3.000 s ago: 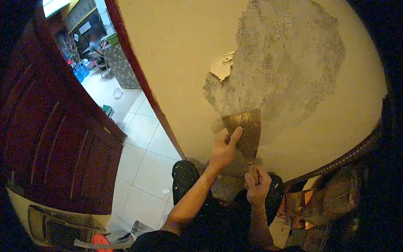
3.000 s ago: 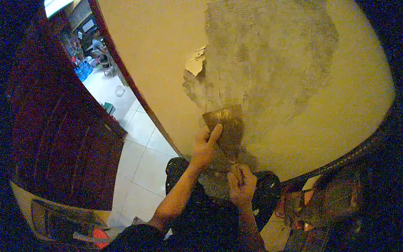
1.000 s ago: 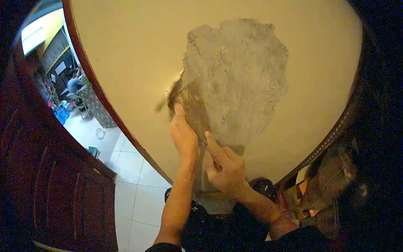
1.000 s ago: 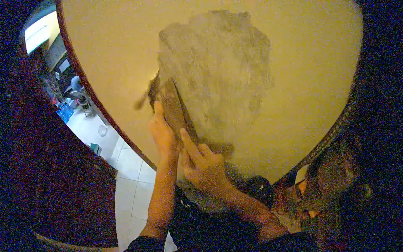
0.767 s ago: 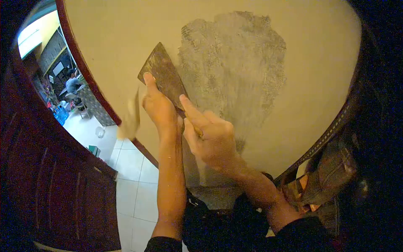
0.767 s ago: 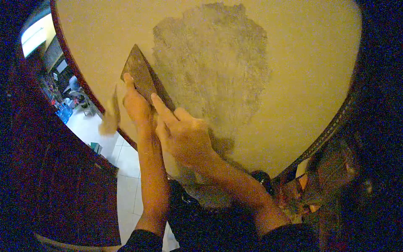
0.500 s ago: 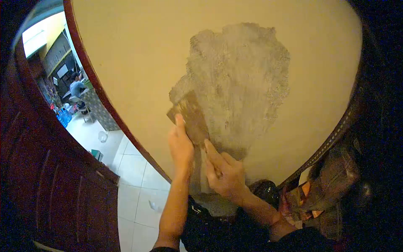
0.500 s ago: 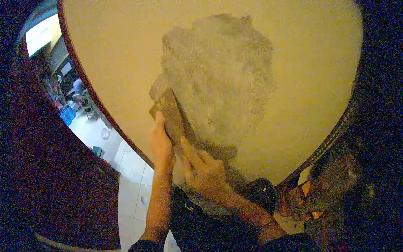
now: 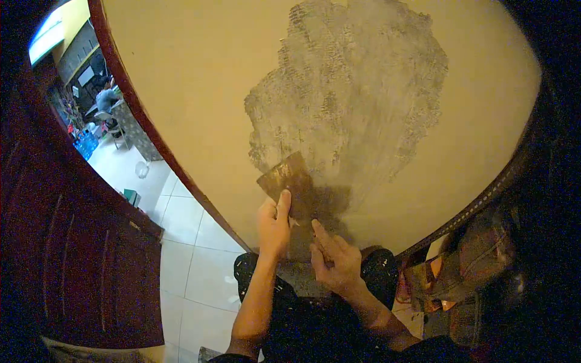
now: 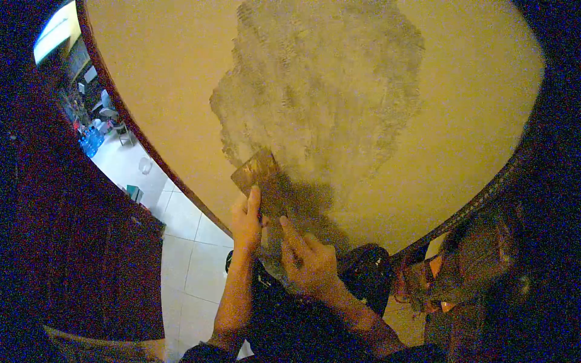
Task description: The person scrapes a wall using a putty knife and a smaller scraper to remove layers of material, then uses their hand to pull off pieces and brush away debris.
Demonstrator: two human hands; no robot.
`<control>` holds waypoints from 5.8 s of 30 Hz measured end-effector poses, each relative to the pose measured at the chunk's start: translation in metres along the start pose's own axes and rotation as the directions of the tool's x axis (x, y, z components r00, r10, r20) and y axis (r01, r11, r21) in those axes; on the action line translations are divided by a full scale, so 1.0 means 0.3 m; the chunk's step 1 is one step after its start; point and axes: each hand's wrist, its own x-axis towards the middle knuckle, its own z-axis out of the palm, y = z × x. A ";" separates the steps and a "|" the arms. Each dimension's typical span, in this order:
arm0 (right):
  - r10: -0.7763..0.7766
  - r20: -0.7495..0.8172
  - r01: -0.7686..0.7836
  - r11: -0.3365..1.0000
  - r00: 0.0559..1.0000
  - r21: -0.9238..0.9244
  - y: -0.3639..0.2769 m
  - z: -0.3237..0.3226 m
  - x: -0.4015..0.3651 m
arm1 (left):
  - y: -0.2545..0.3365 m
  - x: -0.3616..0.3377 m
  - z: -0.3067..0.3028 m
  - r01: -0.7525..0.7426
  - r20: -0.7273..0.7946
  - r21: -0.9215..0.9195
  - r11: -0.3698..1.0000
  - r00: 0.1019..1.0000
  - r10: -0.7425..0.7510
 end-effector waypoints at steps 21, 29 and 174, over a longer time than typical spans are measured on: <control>-0.060 -0.019 0.058 0.993 0.998 -0.105 -0.066 -0.035 0.173 | -0.014 0.158 0.066 -0.278 -0.081 -0.281 0.918 0.961 0.266; -0.069 -0.002 0.068 0.991 0.998 -0.112 -0.027 -0.036 0.151 | 0.004 0.137 0.131 -0.145 -0.108 -0.576 0.805 0.989 0.100; -0.079 -0.094 0.070 0.992 0.992 -0.100 -0.097 -0.091 0.243 | 0.181 0.136 0.096 -0.220 -0.029 -0.397 0.891 0.973 0.228</control>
